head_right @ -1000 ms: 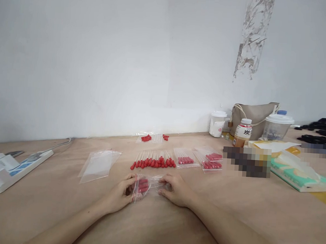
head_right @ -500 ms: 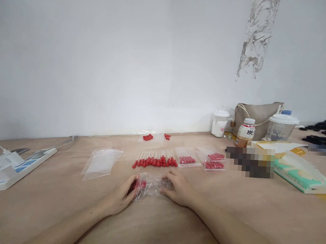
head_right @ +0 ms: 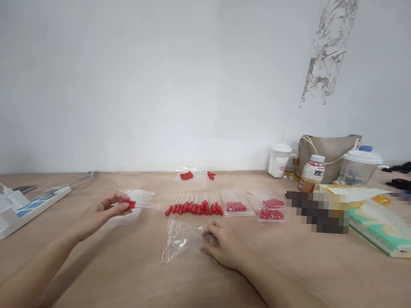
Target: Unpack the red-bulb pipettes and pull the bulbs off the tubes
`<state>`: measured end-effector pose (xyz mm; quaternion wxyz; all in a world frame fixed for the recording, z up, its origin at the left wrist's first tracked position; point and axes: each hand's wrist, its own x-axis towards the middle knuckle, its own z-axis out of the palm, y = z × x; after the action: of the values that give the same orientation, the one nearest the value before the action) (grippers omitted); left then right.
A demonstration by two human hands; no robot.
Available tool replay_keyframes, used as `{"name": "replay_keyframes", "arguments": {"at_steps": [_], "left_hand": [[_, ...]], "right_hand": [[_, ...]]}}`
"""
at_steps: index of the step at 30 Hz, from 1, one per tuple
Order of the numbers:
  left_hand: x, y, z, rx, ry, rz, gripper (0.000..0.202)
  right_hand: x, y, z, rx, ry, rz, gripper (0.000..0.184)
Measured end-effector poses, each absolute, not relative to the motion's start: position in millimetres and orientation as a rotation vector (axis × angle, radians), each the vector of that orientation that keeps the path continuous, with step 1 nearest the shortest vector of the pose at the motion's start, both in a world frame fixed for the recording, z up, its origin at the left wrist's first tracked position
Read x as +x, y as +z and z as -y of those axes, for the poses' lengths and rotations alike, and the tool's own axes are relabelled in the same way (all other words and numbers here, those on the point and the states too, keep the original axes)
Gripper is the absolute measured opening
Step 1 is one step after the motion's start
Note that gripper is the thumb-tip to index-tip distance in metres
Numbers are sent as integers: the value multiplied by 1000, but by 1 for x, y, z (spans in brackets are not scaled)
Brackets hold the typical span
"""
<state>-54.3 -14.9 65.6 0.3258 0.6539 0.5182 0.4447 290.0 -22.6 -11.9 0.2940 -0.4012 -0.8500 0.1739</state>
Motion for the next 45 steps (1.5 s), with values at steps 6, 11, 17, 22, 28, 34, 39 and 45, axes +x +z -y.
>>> {"name": "replay_keyframes", "arguments": {"at_steps": [6, 11, 17, 22, 28, 34, 39, 45], "left_hand": [[-24, 47, -12, 2121, 1389, -1423, 25], [18, 25, -38, 2673, 1125, -1425, 16], [45, 21, -46, 2914, 819, -1472, 14], [48, 13, -46, 2883, 784, -1462, 16], [46, 9, -46, 2787, 832, -1432, 27], [40, 3, -48, 2700, 1041, -1432, 36], [35, 0, -50, 2687, 1056, -1377, 36], [38, 2, -51, 2536, 1058, -1300, 21]], "right_hand": [[290, -12, 22, -1063, 476, 2252, 20], [289, -13, 22, -1067, 491, 2245, 20], [289, -11, 22, -1061, 491, 2245, 20], [288, -9, 22, -1074, 502, 2246, 20], [289, -11, 22, -1083, 496, 2248, 22], [289, -11, 21, -1093, 501, 2254, 22], [290, -11, 22, -1075, 488, 2258, 21], [289, -11, 22, -1065, 474, 2252, 21]]}}
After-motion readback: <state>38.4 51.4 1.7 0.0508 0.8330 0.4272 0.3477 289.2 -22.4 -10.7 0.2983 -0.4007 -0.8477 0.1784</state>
